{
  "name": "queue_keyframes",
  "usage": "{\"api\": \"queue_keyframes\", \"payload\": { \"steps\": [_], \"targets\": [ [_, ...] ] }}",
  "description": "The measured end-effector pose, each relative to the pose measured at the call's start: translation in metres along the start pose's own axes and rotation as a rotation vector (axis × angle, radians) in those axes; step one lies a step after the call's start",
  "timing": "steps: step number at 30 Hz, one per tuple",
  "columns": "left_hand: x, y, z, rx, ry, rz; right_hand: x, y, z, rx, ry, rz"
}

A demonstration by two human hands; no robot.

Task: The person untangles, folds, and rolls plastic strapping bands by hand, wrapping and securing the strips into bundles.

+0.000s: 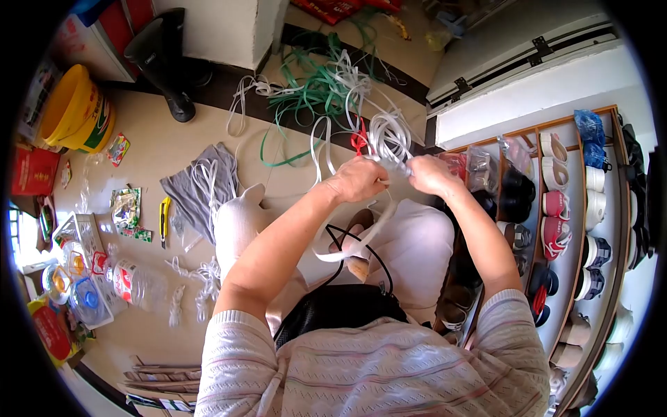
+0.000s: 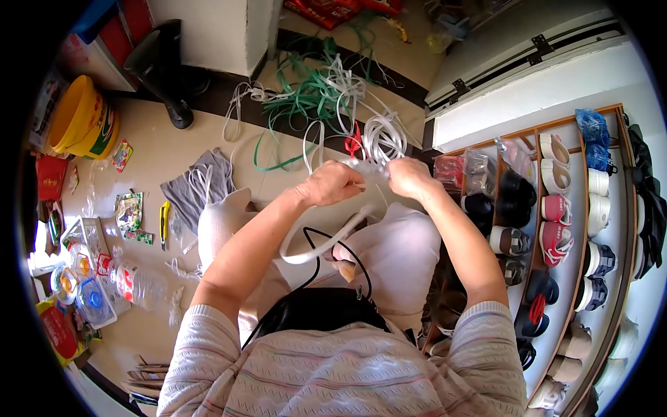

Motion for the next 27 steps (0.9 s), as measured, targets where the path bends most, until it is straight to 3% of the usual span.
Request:
{"api": "queue_keyframes", "payload": {
  "steps": [2,4,6,7,9,10,11,12,14,16,22,26,27],
  "targets": [
    [0.002,0.003,-0.001,-0.057,-0.015,-0.013,0.007,-0.013,-0.007,0.068,0.006,-0.071],
    [0.002,0.007,0.001,-0.082,-0.03,-0.075,0.023,-0.024,-0.017,0.17,0.159,-0.111],
    [0.003,0.008,0.003,-0.075,-0.044,-0.186,0.037,-0.023,-0.03,0.321,0.4,0.049],
    [0.007,0.008,0.003,-0.107,0.03,-0.424,0.036,-0.027,-0.028,0.3,0.473,0.163],
    [0.012,0.008,0.004,-0.173,0.176,-0.893,0.029,-0.006,-0.038,0.292,0.446,0.703],
    [0.007,0.013,0.004,-0.232,0.188,-1.045,0.023,0.009,-0.044,0.279,0.424,0.972],
    [0.015,0.009,0.003,-0.242,0.2,-1.12,0.015,0.02,-0.047,0.344,0.279,1.051],
    [0.013,0.012,0.002,-0.251,0.212,-1.196,0.005,0.026,-0.046,0.304,0.263,1.182],
    [0.002,0.011,0.003,-0.151,0.245,-1.061,-0.01,0.04,-0.045,0.202,0.32,1.384],
    [0.001,0.002,0.002,-0.013,0.274,-1.162,-0.015,0.045,-0.042,0.145,0.315,1.361],
    [0.017,0.038,0.003,-0.337,0.241,-0.987,-0.009,0.042,-0.052,0.361,0.364,1.27],
    [0.026,0.022,0.003,-0.257,0.283,-0.944,0.002,0.049,-0.065,0.354,0.482,1.266],
    [0.019,0.03,0.006,-0.367,0.108,-0.876,0.004,0.049,-0.069,0.347,0.516,1.236]
  ]
}}
Point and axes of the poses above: each hand's wrist, its own z-axis towards the middle knuckle, its own y-axis out of the back of the hand, x = y × z, the point moved 4 cm from there along z, towards the middle knuckle, and after that the axes turned 7 degrees about -y, right-handed, at the moved point
